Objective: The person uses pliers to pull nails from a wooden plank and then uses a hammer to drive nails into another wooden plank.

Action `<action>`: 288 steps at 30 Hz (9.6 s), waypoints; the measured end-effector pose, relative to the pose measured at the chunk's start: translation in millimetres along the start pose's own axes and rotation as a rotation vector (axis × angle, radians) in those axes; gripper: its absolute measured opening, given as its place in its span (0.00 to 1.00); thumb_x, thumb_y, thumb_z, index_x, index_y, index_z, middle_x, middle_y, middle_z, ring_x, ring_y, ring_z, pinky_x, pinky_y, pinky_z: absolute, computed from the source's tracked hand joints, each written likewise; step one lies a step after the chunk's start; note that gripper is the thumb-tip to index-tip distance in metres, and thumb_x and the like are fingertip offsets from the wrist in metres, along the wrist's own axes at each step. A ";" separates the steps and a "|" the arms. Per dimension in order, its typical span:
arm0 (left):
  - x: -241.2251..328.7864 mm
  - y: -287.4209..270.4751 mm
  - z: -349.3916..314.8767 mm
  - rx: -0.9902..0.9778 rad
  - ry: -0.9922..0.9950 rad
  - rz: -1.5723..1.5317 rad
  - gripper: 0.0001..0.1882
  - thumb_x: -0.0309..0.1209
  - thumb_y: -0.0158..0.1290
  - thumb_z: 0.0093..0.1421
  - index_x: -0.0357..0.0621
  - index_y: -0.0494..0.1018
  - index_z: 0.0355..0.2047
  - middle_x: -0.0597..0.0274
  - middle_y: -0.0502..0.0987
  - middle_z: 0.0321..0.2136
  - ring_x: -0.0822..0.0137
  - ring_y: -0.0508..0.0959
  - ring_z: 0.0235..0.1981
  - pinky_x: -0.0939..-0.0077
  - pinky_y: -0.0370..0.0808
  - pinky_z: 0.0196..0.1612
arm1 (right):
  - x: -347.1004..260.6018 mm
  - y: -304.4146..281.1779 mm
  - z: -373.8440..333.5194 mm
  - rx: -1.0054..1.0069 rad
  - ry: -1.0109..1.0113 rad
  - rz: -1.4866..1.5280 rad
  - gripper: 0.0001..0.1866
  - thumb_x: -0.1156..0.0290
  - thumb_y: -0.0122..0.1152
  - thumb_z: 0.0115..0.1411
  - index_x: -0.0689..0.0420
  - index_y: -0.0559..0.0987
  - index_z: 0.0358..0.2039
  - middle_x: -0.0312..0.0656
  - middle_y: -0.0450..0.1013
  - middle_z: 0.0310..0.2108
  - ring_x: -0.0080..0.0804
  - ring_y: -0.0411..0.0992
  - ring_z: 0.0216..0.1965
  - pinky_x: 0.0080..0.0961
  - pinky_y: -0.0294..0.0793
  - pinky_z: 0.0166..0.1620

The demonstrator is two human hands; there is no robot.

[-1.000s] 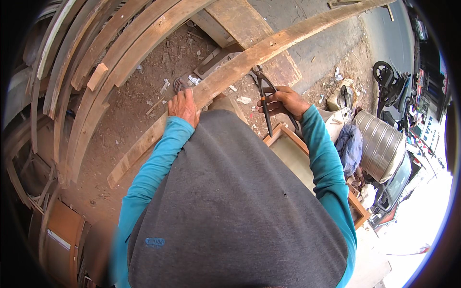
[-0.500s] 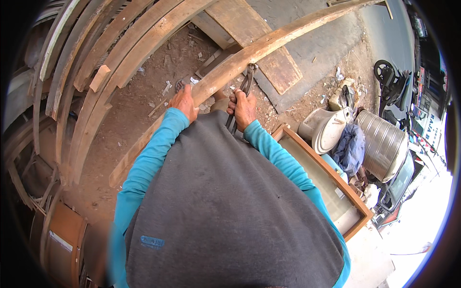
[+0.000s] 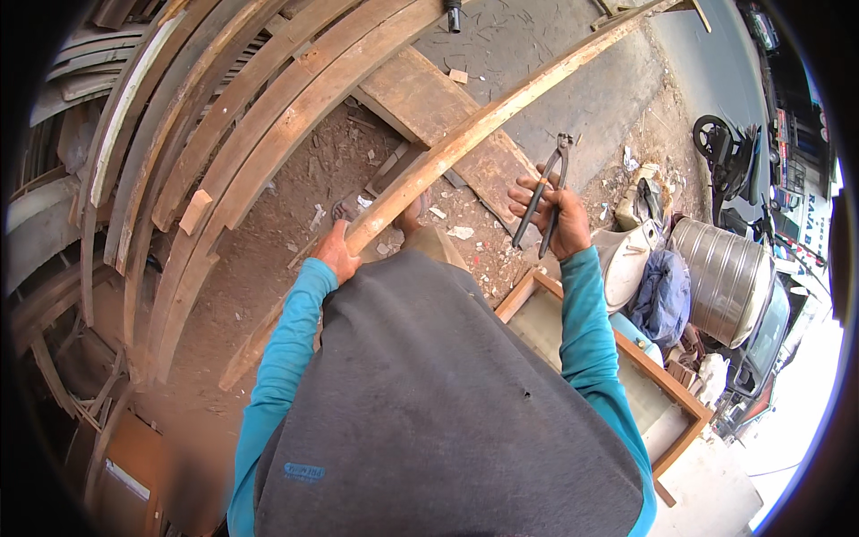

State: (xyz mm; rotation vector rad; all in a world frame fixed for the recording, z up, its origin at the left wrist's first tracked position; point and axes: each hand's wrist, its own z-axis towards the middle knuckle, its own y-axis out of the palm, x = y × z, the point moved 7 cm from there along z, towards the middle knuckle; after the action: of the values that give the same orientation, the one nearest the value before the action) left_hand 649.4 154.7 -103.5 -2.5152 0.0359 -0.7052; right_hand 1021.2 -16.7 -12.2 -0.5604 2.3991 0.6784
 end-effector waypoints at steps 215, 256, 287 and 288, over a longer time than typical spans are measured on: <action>196.1 43.9 56.1 0.494 0.003 0.423 0.50 0.27 0.71 0.45 0.52 0.59 0.68 0.49 0.68 0.51 0.46 0.70 0.56 0.51 0.64 0.57 | -91.4 -90.1 86.4 -0.485 0.636 -0.331 0.35 0.73 0.46 0.58 0.69 0.58 0.67 0.63 0.73 0.55 0.55 0.78 0.52 0.46 0.82 0.53; 220.5 47.9 86.5 0.385 -0.035 0.413 0.43 0.28 0.69 0.47 0.55 0.63 0.64 0.48 0.72 0.48 0.44 0.73 0.54 0.48 0.69 0.54 | -20.6 -57.8 71.4 -0.163 0.365 0.252 0.14 0.60 0.48 0.73 0.60 0.68 0.40 0.39 0.66 0.27 0.27 0.65 0.23 0.32 0.71 0.26; 202.7 69.6 50.1 0.573 -0.018 0.503 0.50 0.29 0.72 0.44 0.52 0.60 0.67 0.50 0.68 0.50 0.49 0.70 0.55 0.51 0.64 0.58 | -95.1 -111.3 83.1 -0.481 0.371 -0.704 0.29 0.74 0.41 0.65 0.66 0.62 0.67 0.52 0.77 0.46 0.43 0.81 0.42 0.38 0.85 0.46; 206.8 69.5 52.8 0.572 -0.017 0.503 0.50 0.29 0.72 0.44 0.52 0.60 0.67 0.50 0.68 0.50 0.49 0.70 0.55 0.51 0.64 0.58 | -95.5 -116.0 88.5 -0.479 0.372 -0.704 0.29 0.74 0.41 0.65 0.66 0.62 0.67 0.52 0.77 0.46 0.43 0.81 0.42 0.38 0.85 0.46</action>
State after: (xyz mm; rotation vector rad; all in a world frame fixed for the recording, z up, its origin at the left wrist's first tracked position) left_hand 861.8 86.7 -77.5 -1.8539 0.3887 -0.4079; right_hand 1189.7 -34.4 -53.6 -1.7535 2.1016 0.8672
